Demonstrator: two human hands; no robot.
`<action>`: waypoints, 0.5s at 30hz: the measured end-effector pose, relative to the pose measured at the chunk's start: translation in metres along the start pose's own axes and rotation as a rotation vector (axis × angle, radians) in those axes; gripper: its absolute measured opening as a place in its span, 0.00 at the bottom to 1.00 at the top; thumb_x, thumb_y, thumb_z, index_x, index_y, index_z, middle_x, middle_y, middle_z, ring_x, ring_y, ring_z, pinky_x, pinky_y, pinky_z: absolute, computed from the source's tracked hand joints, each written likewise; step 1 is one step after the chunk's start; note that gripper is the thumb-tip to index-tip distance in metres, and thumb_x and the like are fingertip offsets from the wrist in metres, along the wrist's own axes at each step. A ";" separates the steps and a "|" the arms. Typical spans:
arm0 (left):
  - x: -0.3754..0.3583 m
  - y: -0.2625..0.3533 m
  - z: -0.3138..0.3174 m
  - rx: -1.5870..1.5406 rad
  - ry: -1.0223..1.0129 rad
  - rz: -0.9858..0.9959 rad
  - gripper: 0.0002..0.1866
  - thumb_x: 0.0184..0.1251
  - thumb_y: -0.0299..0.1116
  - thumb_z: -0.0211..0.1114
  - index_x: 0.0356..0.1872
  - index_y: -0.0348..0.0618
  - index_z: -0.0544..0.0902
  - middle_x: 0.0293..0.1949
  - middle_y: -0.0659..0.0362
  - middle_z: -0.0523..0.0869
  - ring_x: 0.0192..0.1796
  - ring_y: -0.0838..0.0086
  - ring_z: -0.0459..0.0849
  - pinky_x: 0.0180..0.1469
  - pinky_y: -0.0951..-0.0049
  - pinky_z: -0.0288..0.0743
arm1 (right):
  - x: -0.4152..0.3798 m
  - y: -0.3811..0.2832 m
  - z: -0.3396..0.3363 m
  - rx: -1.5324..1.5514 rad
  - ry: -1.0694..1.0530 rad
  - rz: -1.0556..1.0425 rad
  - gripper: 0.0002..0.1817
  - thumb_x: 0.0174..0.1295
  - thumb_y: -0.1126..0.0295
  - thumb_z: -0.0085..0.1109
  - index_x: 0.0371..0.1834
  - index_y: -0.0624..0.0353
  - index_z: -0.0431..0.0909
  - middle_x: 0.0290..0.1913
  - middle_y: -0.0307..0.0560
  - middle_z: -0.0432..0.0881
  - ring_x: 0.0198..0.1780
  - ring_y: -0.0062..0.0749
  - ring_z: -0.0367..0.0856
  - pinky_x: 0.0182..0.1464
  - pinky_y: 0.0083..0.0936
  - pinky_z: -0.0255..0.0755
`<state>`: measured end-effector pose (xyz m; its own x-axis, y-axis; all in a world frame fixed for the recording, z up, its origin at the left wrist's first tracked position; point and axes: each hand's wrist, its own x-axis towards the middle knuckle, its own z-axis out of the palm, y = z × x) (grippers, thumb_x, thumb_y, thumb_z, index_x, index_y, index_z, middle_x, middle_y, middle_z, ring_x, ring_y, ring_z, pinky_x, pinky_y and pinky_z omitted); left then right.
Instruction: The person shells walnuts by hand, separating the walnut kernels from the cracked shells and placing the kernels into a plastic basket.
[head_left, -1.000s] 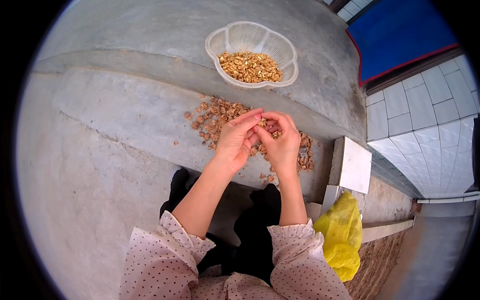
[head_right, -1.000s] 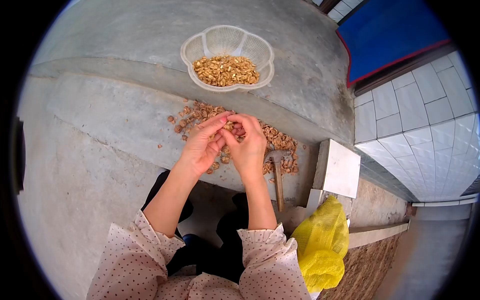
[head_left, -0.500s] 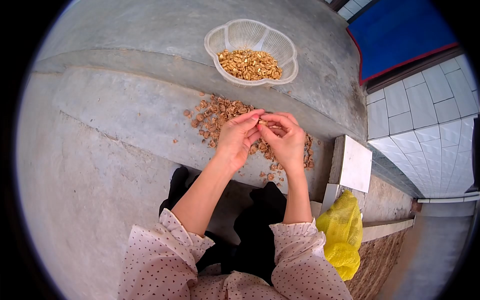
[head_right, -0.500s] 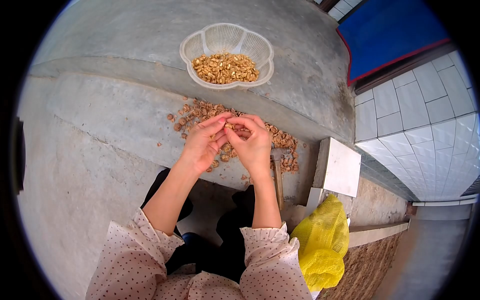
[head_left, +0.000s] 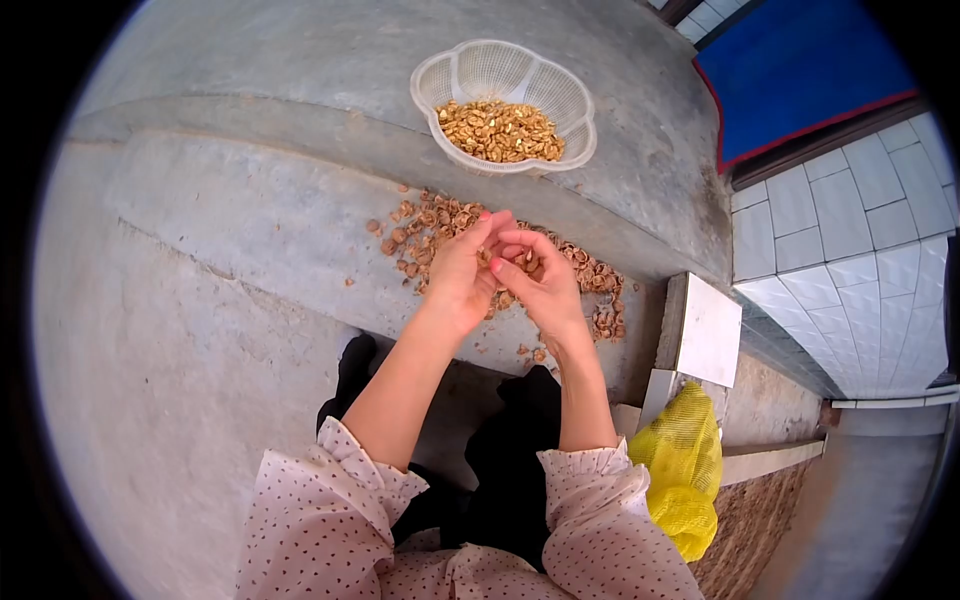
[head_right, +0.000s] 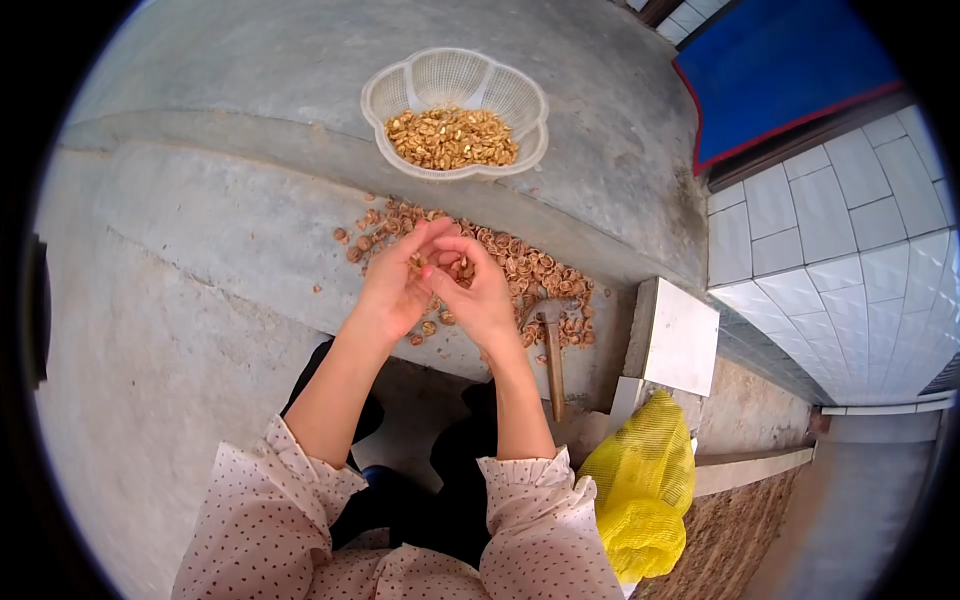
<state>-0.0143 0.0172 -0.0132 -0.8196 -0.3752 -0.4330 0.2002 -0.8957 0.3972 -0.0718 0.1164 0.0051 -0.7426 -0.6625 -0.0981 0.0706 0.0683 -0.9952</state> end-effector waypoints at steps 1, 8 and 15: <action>-0.002 0.000 0.000 0.009 -0.027 -0.025 0.18 0.69 0.38 0.52 0.54 0.37 0.73 0.51 0.56 0.78 0.55 0.70 0.72 0.58 0.68 0.65 | 0.000 0.005 0.006 -0.159 -0.034 -0.083 0.12 0.58 0.74 0.58 0.45 0.62 0.73 0.34 0.37 0.73 0.31 0.17 0.69 0.32 0.15 0.67; -0.003 0.003 0.000 0.134 0.147 0.011 0.27 0.69 0.49 0.44 0.60 0.39 0.66 0.61 0.55 0.68 0.63 0.66 0.64 0.63 0.58 0.57 | 0.010 -0.005 0.012 0.004 0.025 0.084 0.09 0.62 0.71 0.57 0.43 0.62 0.75 0.30 0.36 0.74 0.25 0.11 0.65 0.22 0.11 0.59; -0.001 0.030 -0.004 0.059 0.400 0.065 0.22 0.68 0.40 0.48 0.61 0.46 0.66 0.63 0.56 0.63 0.65 0.67 0.59 0.63 0.51 0.51 | 0.078 -0.049 -0.008 -0.626 0.404 -0.447 0.16 0.60 0.64 0.58 0.42 0.68 0.73 0.35 0.47 0.80 0.32 0.26 0.78 0.34 0.22 0.72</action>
<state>-0.0048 -0.0104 -0.0039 -0.5301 -0.5045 -0.6815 0.2041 -0.8560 0.4749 -0.1386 0.0671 0.0466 -0.8011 -0.4178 0.4287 -0.5756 0.3413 -0.7431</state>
